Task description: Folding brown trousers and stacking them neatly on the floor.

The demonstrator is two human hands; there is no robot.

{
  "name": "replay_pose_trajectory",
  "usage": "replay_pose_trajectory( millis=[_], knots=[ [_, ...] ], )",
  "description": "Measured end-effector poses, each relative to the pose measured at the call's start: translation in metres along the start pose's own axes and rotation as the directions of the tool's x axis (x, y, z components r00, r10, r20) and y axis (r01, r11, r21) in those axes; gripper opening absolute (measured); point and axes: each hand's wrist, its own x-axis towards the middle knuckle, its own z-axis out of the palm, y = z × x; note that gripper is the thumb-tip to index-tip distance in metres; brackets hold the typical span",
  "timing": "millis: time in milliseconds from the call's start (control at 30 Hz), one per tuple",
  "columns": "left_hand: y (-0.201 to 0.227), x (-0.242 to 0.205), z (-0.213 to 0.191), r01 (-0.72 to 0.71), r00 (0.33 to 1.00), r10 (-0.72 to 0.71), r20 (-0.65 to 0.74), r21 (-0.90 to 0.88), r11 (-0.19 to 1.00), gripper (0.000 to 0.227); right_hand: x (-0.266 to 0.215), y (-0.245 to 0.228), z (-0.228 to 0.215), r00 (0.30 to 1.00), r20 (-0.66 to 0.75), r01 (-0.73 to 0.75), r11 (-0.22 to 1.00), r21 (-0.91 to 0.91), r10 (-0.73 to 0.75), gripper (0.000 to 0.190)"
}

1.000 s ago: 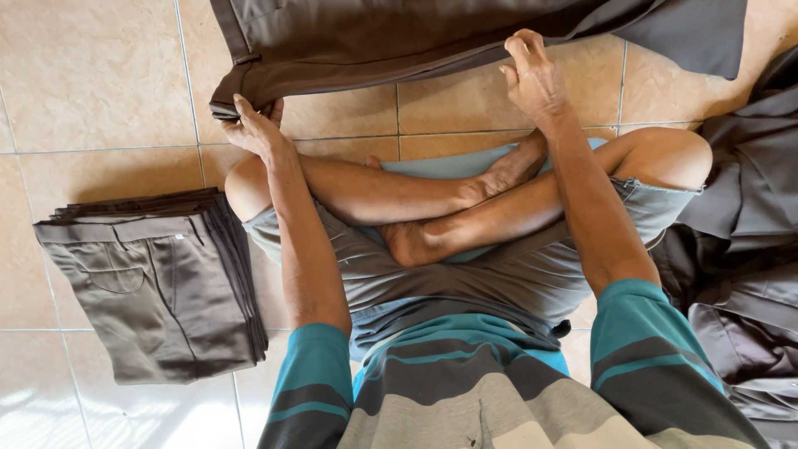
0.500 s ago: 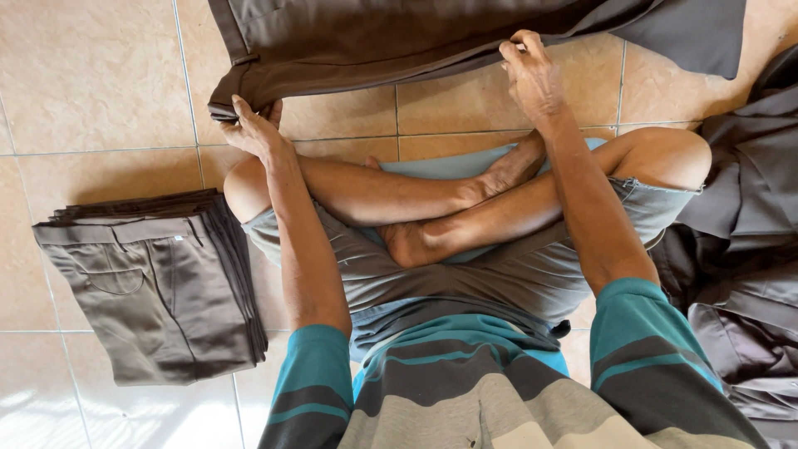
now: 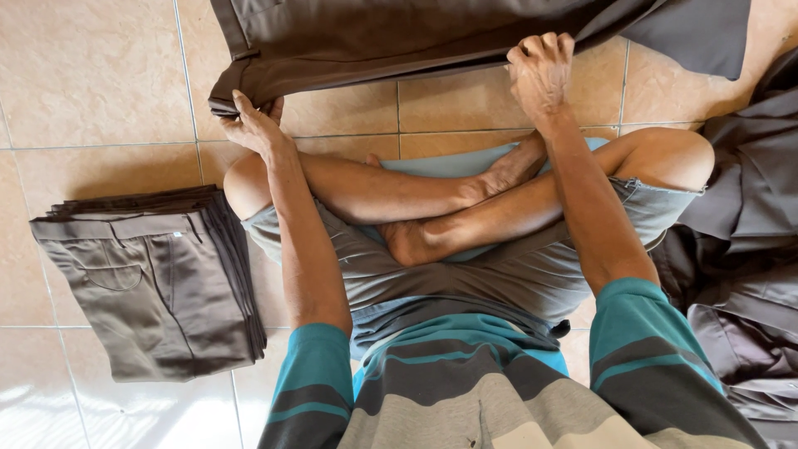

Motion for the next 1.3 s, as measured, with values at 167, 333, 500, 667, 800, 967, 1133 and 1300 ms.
replay_pose_trajectory(
  millis=[167, 333, 500, 667, 800, 967, 1133, 1300],
  knots=[
    [-0.001, -0.001, 0.000, -0.007, 1.000, 0.007, 0.013, 0.008, 1.000, 0.063, -0.024, 0.016, 0.028, 0.991, 0.130, -0.008, 0.997, -0.075, 0.018, 0.016],
    [-0.037, 0.035, -0.012, -0.154, 0.984, 0.175, -0.039, 0.316, 0.936, 0.061, -0.002, 0.012, -0.008, 1.000, 0.000, 0.011, 0.998, 0.058, -0.011, 0.010],
    [-0.042, -0.058, 0.009, -0.503, 0.694, 0.625, 0.358, 0.862, 0.064, 0.095, 0.044, -0.014, -0.066, 0.991, -0.127, 0.063, 0.984, 0.164, -0.043, 0.007],
    [-0.096, -0.188, 0.040, -0.976, 0.195, -0.023, 0.981, 0.196, 0.099, 0.100, 0.088, -0.045, -0.122, 0.926, -0.366, 0.175, 0.966, 0.193, -0.095, 0.016],
    [-0.117, -0.201, 0.069, -0.976, 0.124, -0.079, 0.989, 0.136, 0.169, 0.086, 0.086, -0.053, -0.137, 0.919, -0.381, 0.178, 0.970, 0.165, -0.104, 0.014],
    [-0.054, -0.189, 0.095, -0.979, -0.174, 0.277, 0.945, -0.136, -0.150, 0.035, 0.082, -0.046, -0.129, 0.954, -0.281, 0.175, 0.955, 0.240, -0.104, 0.021],
    [0.012, -0.143, 0.103, -0.979, -0.182, 0.376, 0.909, -0.133, -0.153, 0.039, 0.079, -0.019, -0.115, 0.992, -0.028, 0.128, 0.958, 0.256, -0.125, 0.010],
    [0.066, -0.094, 0.106, -0.994, -0.101, 0.501, 0.860, -0.064, -0.091, 0.047, 0.079, -0.002, -0.116, 0.928, 0.324, 0.125, 0.973, 0.194, -0.184, 0.034]
  ],
)
